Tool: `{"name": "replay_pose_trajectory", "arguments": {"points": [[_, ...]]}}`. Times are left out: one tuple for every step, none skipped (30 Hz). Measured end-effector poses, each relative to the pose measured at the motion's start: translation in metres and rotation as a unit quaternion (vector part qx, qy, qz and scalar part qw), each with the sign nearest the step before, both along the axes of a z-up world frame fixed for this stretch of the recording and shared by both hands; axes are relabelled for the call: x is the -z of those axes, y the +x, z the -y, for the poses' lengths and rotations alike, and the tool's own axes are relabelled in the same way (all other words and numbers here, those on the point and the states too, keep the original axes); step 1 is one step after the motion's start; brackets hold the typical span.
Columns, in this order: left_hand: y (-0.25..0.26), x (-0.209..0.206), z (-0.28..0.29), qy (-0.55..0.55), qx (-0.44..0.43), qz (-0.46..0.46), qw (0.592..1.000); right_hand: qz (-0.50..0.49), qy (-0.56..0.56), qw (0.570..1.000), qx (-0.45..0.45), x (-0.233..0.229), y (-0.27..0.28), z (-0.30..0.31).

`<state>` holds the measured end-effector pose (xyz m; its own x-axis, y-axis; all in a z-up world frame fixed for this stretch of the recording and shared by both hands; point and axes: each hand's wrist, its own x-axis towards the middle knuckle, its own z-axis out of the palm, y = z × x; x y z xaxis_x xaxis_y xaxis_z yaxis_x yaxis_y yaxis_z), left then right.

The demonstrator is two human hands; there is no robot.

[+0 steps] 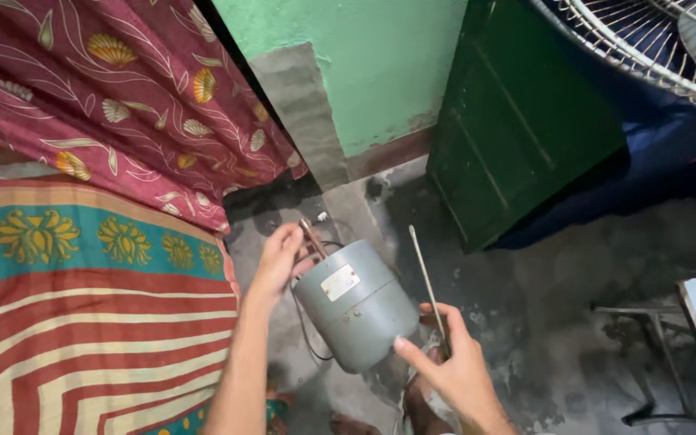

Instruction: The person assembles a pedestal fan by attaching the motor housing to the stand and securing the front grill with screws. They use a screwdriver to tighten the screws on the motor and the grill.

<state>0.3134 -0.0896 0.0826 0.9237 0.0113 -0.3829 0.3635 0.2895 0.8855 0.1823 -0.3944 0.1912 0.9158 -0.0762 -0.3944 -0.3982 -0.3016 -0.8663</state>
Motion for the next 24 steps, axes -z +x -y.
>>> {"name": "replay_pose_trajectory", "arguments": {"points": [[-0.006,0.004,0.006,-0.005,-0.005,0.003,1.0,-0.012,-0.021,1.0,-0.004,-0.002,0.0,-0.002],[-0.012,0.009,0.012,-0.01,-0.011,0.007,1.0,-0.025,-0.042,0.999,-0.007,-0.004,0.0,-0.004],[-0.021,0.01,0.014,-0.014,-0.017,0.008,1.0,-0.045,-0.055,0.997,-0.01,-0.005,0.0,-0.007],[-0.024,0.009,0.013,-0.023,-0.02,-0.01,0.999,-0.066,-0.068,0.995,-0.013,-0.006,-0.001,-0.01],[-0.021,0.007,0.013,-0.032,-0.022,-0.025,0.999,-0.083,-0.081,0.993,-0.016,-0.005,0.0,-0.012],[-0.019,0.004,0.011,-0.041,-0.025,-0.04,0.998,-0.089,-0.08,0.993,-0.015,-0.005,-0.001,-0.014],[-0.015,0.001,0.012,-0.024,-0.028,-0.047,0.998,-0.095,-0.08,0.992,-0.014,-0.004,-0.002,-0.015],[-0.011,-0.001,0.014,-0.008,-0.031,-0.053,0.998,-0.101,-0.081,0.992,-0.013,-0.003,-0.003,-0.015],[-0.006,-0.004,0.016,0.007,-0.032,-0.058,0.998,-0.039,-0.065,0.997,-0.009,-0.001,-0.004,-0.014],[-0.004,-0.006,0.016,0.03,-0.038,-0.061,0.997,0.023,-0.05,0.998,-0.004,0.001,-0.005,-0.014],[-0.003,-0.008,0.019,0.051,-0.04,-0.064,0.996,0.085,-0.036,0.996,0.004,0.003,-0.007,-0.015],[-0.002,-0.009,0.02,0.073,-0.043,-0.068,0.994,0.063,-0.05,0.997,0.019,0.006,-0.01,-0.017],[-0.004,-0.01,0.022,0.129,-0.047,-0.073,0.988,0.04,-0.066,0.996,0.035,0.009,-0.014,-0.019],[-0.006,-0.01,0.024,0.186,-0.051,-0.077,0.978,0.016,-0.081,0.995,0.052,0.011,-0.019,-0.02],[-0.002,-0.012,0.024,0.242,-0.051,-0.075,0.966,0.01,-0.089,0.994,0.065,0.012,-0.022,-0.024],[0.003,-0.013,0.023,0.152,-0.04,-0.057,0.986,0.004,-0.097,0.992,0.078,0.013,-0.027,-0.029],[0.006,-0.012,0.023,0.056,-0.026,-0.042,0.997,-0.004,-0.109,0.99,0.092,0.013,-0.035,-0.033],[0.007,-0.01,0.022,-0.04,-0.011,-0.029,0.999,0.014,-0.08,0.99,0.118,0.013,-0.041,-0.04],[0.006,-0.009,0.02,-0.085,0.013,-0.034,0.996,0.033,-0.048,0.988,0.142,0.014,-0.047,-0.049],[0.004,-0.006,0.02,-0.13,0.038,-0.039,0.99,0.053,-0.016,0.985,0.165,0.015,-0.054,-0.06],[0.004,-0.003,0.021,-0.175,0.058,-0.043,0.982,0.049,-0.053,0.982,0.177,0.015,-0.056,-0.067],[0.003,0.001,0.025,-0.182,0.05,-0.035,0.981,0.044,-0.09,0.977,0.189,0.015,-0.056,-0.073],[0.005,0.004,0.026,-0.184,0.041,-0.027,0.982,0.04,-0.122,0.971,0.2,0.016,-0.054,-0.081],[0.008,0.008,0.026,-0.187,0.032,-0.018,0.982,0.069,-0.104,0.971,0.205,0.016,-0.05,-0.087]]}}
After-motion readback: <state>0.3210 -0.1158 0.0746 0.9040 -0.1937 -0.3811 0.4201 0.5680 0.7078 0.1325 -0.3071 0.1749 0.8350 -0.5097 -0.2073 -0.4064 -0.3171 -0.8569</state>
